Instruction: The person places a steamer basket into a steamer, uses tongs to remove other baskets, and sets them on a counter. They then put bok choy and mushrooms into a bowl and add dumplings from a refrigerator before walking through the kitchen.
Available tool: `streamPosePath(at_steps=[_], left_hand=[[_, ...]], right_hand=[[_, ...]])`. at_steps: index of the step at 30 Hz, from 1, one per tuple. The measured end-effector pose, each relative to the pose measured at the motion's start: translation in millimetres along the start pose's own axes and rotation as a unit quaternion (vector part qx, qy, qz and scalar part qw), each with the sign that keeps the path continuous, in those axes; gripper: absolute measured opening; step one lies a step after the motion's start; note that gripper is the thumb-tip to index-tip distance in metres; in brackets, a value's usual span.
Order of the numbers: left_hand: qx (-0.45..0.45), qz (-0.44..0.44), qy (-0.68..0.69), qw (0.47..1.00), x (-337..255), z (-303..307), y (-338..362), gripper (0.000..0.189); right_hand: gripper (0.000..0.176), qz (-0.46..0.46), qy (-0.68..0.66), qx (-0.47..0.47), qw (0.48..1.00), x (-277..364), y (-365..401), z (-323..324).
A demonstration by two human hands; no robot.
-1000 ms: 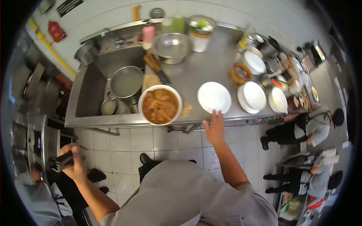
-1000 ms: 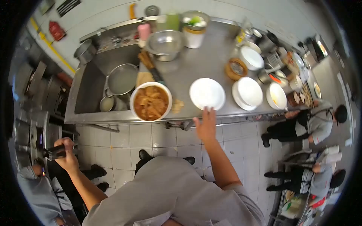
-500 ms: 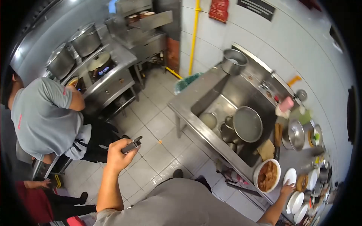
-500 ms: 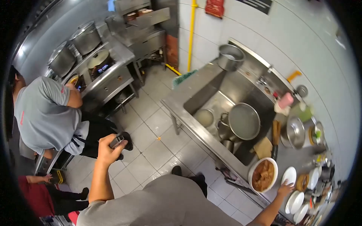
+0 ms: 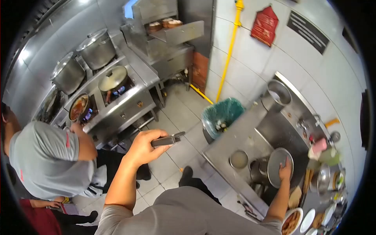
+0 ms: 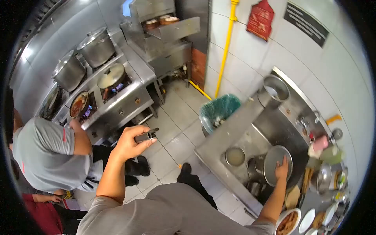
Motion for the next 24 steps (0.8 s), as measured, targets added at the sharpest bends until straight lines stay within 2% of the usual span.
streamPosePath(at_steps=[1, 2, 3, 4, 6, 8, 10, 11, 13, 17, 19, 21, 23, 24], left_hand=[[-0.004, 0.002, -0.011, 1.000, 10.7, 8.5, -14.5, 0.023], [-0.015, 0.073, -0.031, 0.997, 28.0, 19.3, -27.5, 0.024], [-0.026, 0.144, -0.051, 0.988, 44.5, 30.6, -35.7, 0.026], [-0.045, 0.163, -0.055, 0.984, 59.9, 40.7, -42.9, 0.031], [-0.067, 0.159, -0.053, 0.984, 91.5, 57.9, -53.3, 0.029], [-0.094, 0.160, -0.041, 0.982, 120.8, 66.9, -59.3, 0.028], [-0.194, 0.299, 0.032, 0.934, 160.6, 76.0, -59.9, 0.029], [-0.235, 0.321, 0.040, 0.916, 179.0, 80.8, -64.3, 0.030], [-0.353, 0.264, 0.061, 0.895, 236.4, 91.9, -77.0, 0.029], [-0.459, 0.261, 0.091, 0.845, 320.4, 137.9, -150.5, 0.027], [-0.493, 0.208, 0.133, 0.834, 360.9, 163.1, -198.6, 0.025], [-0.519, 0.081, 0.204, 0.827, 392.7, 186.2, -257.2, 0.024], [-0.544, 0.015, 0.275, 0.793, 410.2, 201.9, -325.8, 0.023], [-0.546, -0.023, 0.271, 0.792, 417.3, 208.3, -363.0, 0.022]], right_hand=[[0.070, -0.027, 0.049, -0.003, 0.998, -47.6, -11.9, -73.1], [0.059, -0.110, 0.111, 0.124, 0.980, -51.0, -7.4, -105.6], [0.043, -0.039, 0.247, 0.270, 0.930, -52.3, -5.6, -137.5], [0.035, -0.270, 0.153, 0.171, 0.935, -60.5, 4.8, -152.5], [0.036, -0.258, 0.123, 0.131, 0.949, -66.4, 3.5, -172.3], [0.034, -0.291, 0.161, 0.139, 0.933, -35.5, -0.7, -153.3], [0.033, -0.337, 0.202, 0.135, 0.910, -8.2, -3.2, -130.4], [0.032, -0.359, 0.219, 0.132, 0.898, 3.3, -3.0, -120.8], [0.031, -0.404, 0.246, 0.118, 0.873, 39.8, -4.8, -101.3], [0.029, -0.490, 0.280, 0.084, 0.821, 136.3, -6.1, -58.0], [0.029, -0.528, 0.290, 0.059, 0.796, 169.5, 0.0, -41.0], [0.029, -0.548, 0.295, 0.045, 0.781, 187.0, 9.5, -33.2], [0.039, -0.532, 0.367, 0.006, 0.763, 184.4, 26.2, -19.5], [0.039, -0.539, 0.369, 0.003, 0.757, 196.9, 27.8, -16.4]])
Point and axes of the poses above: each hand's wrist, its own y-axis away from the middle knuckle, its own z-axis out of the back of the hand, x = y × z, the point moved 5 cm from there along -y, towards the middle knuckle, and after that the axes turned 12 degrees about -x, right-handed, at the moved point
